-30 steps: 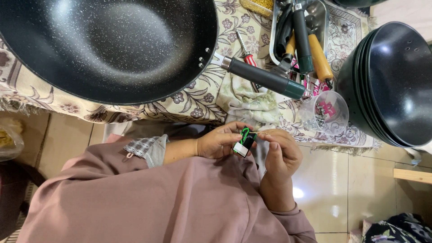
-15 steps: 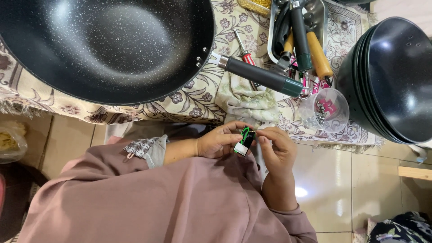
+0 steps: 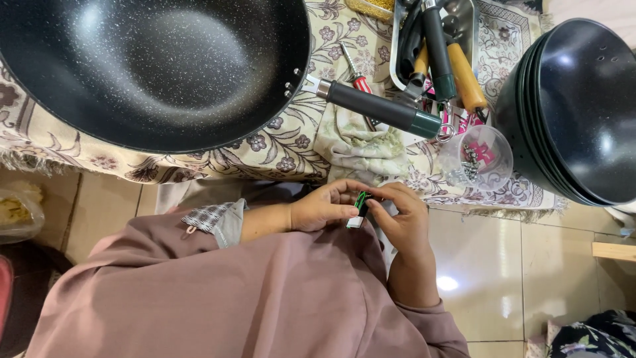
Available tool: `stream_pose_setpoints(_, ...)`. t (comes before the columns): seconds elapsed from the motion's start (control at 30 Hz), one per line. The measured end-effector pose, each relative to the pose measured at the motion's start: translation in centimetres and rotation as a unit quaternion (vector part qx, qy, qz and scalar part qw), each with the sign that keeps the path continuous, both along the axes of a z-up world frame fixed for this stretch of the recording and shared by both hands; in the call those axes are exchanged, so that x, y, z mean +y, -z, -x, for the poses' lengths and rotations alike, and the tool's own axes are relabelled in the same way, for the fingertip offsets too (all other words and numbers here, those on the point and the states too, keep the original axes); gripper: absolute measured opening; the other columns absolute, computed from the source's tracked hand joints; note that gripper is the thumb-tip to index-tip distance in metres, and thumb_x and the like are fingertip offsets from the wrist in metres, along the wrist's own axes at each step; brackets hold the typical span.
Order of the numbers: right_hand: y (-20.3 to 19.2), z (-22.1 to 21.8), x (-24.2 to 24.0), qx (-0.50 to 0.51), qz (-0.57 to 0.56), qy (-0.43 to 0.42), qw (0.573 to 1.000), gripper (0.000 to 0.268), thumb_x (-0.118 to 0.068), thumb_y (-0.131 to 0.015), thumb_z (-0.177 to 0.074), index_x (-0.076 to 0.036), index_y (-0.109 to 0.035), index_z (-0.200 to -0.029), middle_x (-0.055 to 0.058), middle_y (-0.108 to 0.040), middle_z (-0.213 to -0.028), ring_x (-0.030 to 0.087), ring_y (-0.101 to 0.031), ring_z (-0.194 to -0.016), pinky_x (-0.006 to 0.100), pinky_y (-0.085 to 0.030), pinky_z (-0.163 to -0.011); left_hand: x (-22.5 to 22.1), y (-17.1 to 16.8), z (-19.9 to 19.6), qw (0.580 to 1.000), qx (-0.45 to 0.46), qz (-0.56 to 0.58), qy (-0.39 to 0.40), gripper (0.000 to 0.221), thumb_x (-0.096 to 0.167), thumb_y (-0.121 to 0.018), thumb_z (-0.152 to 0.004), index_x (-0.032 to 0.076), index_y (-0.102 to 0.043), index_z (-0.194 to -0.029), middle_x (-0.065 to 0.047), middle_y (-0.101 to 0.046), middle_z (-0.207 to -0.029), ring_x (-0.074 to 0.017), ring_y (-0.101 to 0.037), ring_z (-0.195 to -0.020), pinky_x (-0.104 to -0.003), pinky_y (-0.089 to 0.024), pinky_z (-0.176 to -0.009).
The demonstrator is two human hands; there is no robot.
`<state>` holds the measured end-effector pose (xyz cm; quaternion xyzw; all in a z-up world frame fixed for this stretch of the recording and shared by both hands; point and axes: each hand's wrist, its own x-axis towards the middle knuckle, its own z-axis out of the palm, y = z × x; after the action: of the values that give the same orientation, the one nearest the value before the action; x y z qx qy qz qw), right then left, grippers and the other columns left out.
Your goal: Assembling a handle onto a frying pan using a screwdriver and small hardware components
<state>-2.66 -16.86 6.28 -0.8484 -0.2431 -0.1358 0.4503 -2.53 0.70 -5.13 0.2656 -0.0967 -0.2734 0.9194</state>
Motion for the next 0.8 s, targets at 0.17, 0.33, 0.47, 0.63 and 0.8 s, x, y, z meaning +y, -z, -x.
stream_pose_setpoints(0.17, 1.1, 0.1, -0.6, 0.005, -0.014, 0.002, 1.000, 0.013, -0.002, -0.085, -0.080, -0.007, -0.082, -0.092, 0.009, -0.073, -0.082, 0.023, -0.070, -0.071, 0.036, -0.056, -0.071, 0.6, -0.7, 0.0, 0.999, -0.033, -0.037, 0.000, 0.049, 0.007, -0.077, -0.090, 0.000, -0.061, -0.136, -0.009, -0.072, -0.107, -0.0175, -0.073, -0.096, -0.027, -0.065, -0.073)
stream_pose_setpoints(0.33, 0.9, 0.3, -0.5, -0.002, -0.025, -0.012, 1.000, 0.013, 0.000, -0.084, -0.080, -0.006, -0.082, -0.092, 0.010, -0.074, -0.082, 0.024, -0.071, -0.071, 0.036, -0.057, -0.071, 0.5, -0.9, 0.2, 0.999, 0.034, -0.023, -0.034, 0.036, 0.004, -0.063, -0.097, -0.009, -0.064, -0.131, -0.024, -0.073, -0.116, -0.0252, -0.074, -0.104, -0.036, -0.065, -0.083)
stream_pose_setpoints(0.47, 0.4, 0.6, -0.8, -0.020, -0.044, -0.031, 0.998, 0.018, 0.010, -0.074, -0.084, -0.001, -0.081, -0.097, 0.014, -0.075, -0.085, 0.028, -0.073, -0.074, 0.039, -0.059, -0.073, 0.8, -0.2, 0.1, 0.993, -0.050, -0.081, -0.071, 0.035, 0.004, -0.061, -0.096, -0.007, -0.068, -0.128, -0.025, -0.073, -0.118, -0.0282, -0.071, -0.112, -0.040, -0.061, -0.092)
stream_pose_setpoints(0.63, 0.8, 0.8, -1.5, -0.019, -0.076, -0.062, 0.995, 0.026, 0.014, -0.061, -0.088, 0.004, -0.080, -0.101, 0.016, -0.075, -0.087, 0.028, -0.073, -0.076, 0.041, -0.059, -0.076, 2.2, -4.1, -0.4, 0.953, -0.227, -0.153, -0.133, 0.032, 0.008, -0.058, -0.102, -0.003, -0.071, -0.129, -0.022, -0.074, -0.118, -0.0300, -0.067, -0.118, -0.044, -0.054, -0.101)
stream_pose_setpoints(0.8, 0.5, 0.9, -1.3, -0.041, -0.089, -0.082, 0.992, 0.029, 0.020, -0.057, -0.086, 0.007, -0.080, -0.098, 0.018, -0.075, -0.086, 0.031, -0.074, -0.073, 0.041, -0.060, -0.070, 2.8, -6.1, -0.9, 0.895, -0.324, -0.222, -0.212, 0.029, 0.007, -0.059, -0.100, 0.000, -0.075, -0.123, -0.018, -0.074, -0.112, -0.0290, -0.069, -0.113, -0.043, -0.054, -0.100)
